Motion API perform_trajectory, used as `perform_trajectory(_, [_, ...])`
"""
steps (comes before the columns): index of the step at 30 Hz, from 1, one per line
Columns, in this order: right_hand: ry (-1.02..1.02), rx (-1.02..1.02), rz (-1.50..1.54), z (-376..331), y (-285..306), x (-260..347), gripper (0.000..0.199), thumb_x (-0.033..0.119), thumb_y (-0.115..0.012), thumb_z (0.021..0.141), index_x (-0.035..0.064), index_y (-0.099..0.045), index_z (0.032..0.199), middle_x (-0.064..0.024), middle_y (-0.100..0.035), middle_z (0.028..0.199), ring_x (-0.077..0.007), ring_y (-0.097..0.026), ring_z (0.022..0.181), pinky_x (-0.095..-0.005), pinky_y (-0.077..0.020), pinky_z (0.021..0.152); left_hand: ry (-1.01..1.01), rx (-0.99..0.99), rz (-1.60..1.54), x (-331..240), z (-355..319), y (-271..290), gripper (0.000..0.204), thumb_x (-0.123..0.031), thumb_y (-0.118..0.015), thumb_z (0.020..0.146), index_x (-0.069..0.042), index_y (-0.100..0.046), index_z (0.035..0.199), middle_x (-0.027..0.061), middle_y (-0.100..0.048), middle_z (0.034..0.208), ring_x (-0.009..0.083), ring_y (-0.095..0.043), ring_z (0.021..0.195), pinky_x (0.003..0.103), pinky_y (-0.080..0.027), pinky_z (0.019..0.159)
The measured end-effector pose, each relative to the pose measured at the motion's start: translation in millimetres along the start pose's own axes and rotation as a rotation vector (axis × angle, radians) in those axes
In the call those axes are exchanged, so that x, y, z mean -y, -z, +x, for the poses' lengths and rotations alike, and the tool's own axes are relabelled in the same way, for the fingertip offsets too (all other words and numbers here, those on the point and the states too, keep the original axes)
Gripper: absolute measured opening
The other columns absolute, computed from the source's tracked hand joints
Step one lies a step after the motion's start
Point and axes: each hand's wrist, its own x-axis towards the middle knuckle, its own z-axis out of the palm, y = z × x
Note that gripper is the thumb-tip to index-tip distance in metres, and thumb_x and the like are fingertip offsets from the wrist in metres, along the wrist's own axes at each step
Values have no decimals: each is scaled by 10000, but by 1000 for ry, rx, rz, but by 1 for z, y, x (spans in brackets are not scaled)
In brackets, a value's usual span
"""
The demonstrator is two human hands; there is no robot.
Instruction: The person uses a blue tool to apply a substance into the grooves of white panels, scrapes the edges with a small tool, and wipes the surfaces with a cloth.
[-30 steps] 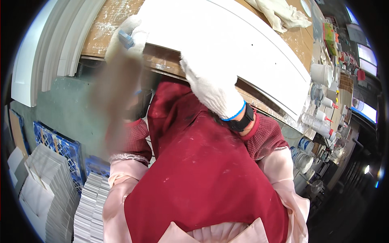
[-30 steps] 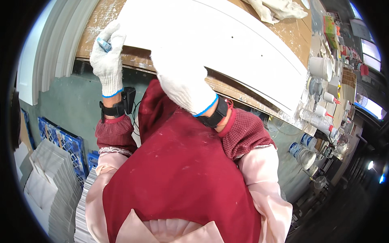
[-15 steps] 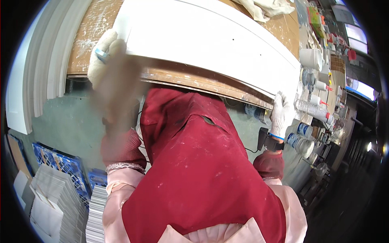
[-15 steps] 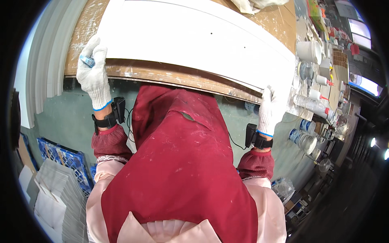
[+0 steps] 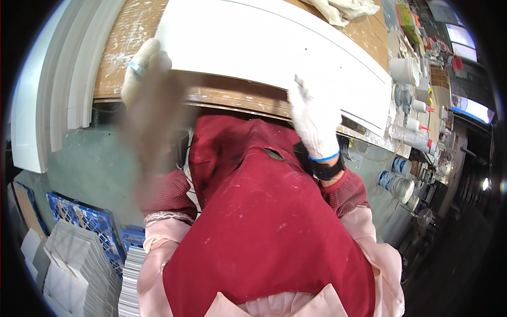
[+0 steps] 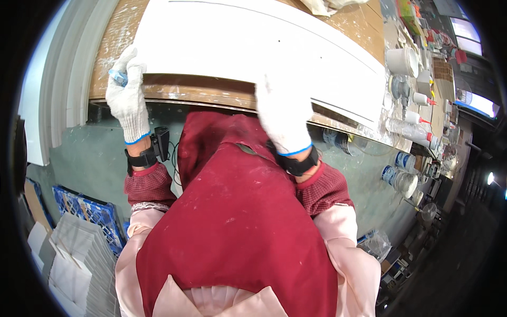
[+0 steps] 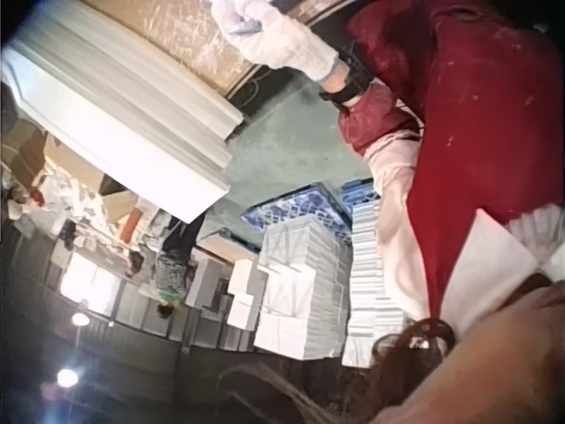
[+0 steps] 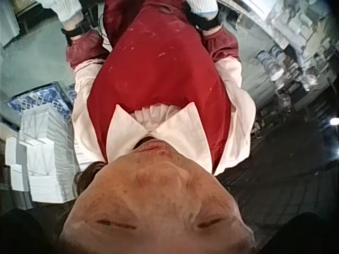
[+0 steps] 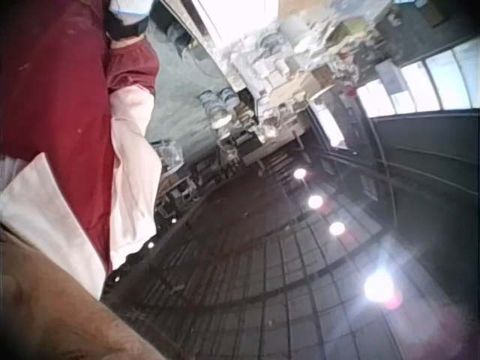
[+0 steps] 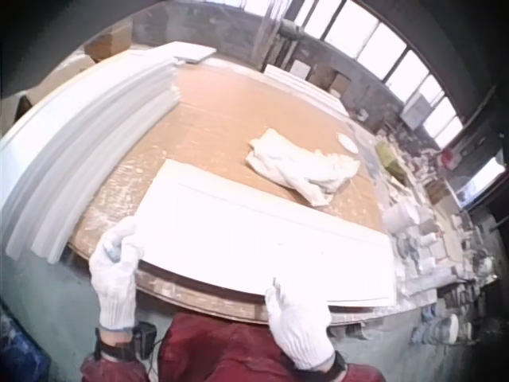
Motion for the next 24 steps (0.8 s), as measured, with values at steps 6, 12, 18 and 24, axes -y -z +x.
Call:
perform_trajectory(6, [471,-146,-171,30,-22,76,277,251,-609,920,56,-685,1102,-121,-689,960,-285,-663,844,-397,-531,763,25,111,504,8,10,36,326,-161,-514,1006,31,-622,1247,102,-655,1223,177,-593,1127,298,-420,1014])
perform_trajectory(12, [837,-318,-135,41,-57,128,382,217,-542,883,9,-624,1192,-173,-621,1186,-348,-608,1036,-502,-503,848,-28,102,247,71,21,57,394,-260,-471,1024,12,-603,1276,116,-627,1273,213,-576,1183,331,-415,1035])
perform_trajectory(18, [569,213,269,64,-62,171,343,231,-524,933,-12,-632,1150,-182,-661,1024,-308,-648,952,-422,-523,780,-18,96,-64,36,17,39,485,-369,-504,1013,4,-552,1320,136,-580,1336,239,-533,1247,380,-382,1078])
perform_trajectory(24, [327,283,466,110,-39,120,164,142,-560,947,49,-658,1040,-145,-651,799,-220,-649,739,-341,-506,671,232,-48,-432,1,9,27,455,-315,-492,1020,21,-520,1326,184,-558,1357,286,-513,1290,429,-359,1100])
